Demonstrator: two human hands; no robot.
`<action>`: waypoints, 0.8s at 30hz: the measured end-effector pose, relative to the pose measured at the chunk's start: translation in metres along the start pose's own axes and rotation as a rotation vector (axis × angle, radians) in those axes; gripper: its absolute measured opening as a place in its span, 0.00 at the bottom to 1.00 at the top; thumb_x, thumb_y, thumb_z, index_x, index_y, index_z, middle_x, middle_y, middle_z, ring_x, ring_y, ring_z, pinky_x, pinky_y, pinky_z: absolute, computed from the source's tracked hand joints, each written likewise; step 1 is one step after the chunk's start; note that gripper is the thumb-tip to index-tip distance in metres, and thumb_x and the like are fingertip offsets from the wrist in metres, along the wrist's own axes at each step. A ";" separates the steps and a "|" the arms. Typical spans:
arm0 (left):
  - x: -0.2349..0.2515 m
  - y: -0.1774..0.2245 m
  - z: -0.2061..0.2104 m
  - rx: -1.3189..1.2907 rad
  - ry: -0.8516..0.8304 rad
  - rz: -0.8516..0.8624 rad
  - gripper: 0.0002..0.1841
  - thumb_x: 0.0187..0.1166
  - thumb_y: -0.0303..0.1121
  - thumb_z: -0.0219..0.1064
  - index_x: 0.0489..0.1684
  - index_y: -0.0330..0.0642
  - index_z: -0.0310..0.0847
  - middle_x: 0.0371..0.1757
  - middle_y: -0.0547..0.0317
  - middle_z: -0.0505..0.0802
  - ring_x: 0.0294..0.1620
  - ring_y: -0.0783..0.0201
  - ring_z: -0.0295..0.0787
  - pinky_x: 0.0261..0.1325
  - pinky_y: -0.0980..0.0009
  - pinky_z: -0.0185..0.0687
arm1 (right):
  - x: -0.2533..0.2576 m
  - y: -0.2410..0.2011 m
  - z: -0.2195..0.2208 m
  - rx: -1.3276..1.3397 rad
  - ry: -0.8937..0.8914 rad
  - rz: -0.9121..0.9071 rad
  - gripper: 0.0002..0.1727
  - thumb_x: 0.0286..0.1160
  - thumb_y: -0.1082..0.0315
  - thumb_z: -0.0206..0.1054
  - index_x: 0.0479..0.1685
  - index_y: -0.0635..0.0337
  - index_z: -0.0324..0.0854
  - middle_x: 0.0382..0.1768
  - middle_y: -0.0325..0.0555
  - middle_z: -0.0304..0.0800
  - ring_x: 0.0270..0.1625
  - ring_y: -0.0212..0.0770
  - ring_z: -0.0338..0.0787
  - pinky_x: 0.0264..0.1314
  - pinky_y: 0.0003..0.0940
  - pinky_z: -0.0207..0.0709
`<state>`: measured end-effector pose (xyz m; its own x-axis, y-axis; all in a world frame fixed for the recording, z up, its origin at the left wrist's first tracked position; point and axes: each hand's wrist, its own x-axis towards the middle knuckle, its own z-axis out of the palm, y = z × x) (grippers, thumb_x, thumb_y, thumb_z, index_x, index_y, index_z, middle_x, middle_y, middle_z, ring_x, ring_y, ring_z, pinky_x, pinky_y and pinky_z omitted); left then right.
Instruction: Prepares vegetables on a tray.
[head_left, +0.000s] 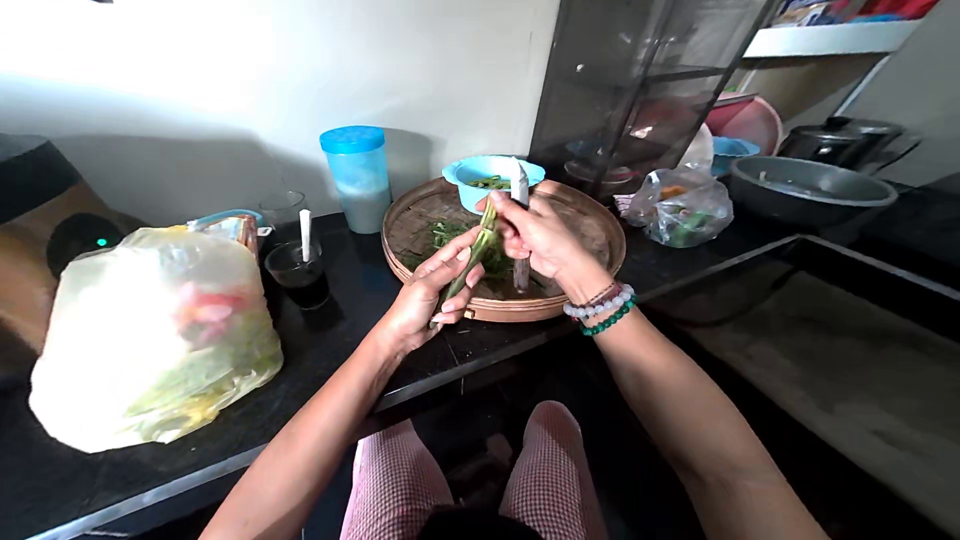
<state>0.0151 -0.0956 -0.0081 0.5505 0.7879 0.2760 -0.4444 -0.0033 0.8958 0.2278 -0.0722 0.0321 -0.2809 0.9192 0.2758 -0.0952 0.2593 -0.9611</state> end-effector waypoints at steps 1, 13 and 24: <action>-0.001 0.002 0.000 0.007 0.006 -0.007 0.22 0.95 0.40 0.44 0.87 0.59 0.65 0.33 0.63 0.79 0.13 0.77 0.63 0.12 0.85 0.59 | 0.019 0.000 -0.006 -0.023 0.043 0.004 0.16 0.90 0.50 0.57 0.53 0.50 0.85 0.17 0.30 0.65 0.09 0.23 0.55 0.09 0.15 0.50; 0.012 -0.001 -0.015 -0.093 0.378 -0.046 0.27 0.96 0.51 0.38 0.56 0.41 0.81 0.28 0.61 0.81 0.15 0.74 0.70 0.16 0.83 0.66 | 0.154 -0.038 -0.065 -0.775 0.279 -0.109 0.47 0.78 0.37 0.67 0.92 0.53 0.59 0.67 0.61 0.85 0.56 0.54 0.90 0.62 0.58 0.81; 0.006 -0.006 -0.005 -0.070 0.312 -0.141 0.27 0.96 0.51 0.36 0.67 0.47 0.78 0.27 0.63 0.81 0.10 0.77 0.63 0.11 0.85 0.58 | 0.079 -0.004 0.006 -1.117 -0.130 -0.509 0.20 0.83 0.50 0.66 0.42 0.61 0.85 0.29 0.48 0.87 0.35 0.48 0.89 0.42 0.53 0.82</action>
<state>0.0178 -0.0875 -0.0138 0.3721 0.9279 0.0223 -0.4329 0.1523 0.8885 0.2004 -0.0027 0.0578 -0.5495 0.6199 0.5601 0.6284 0.7485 -0.2119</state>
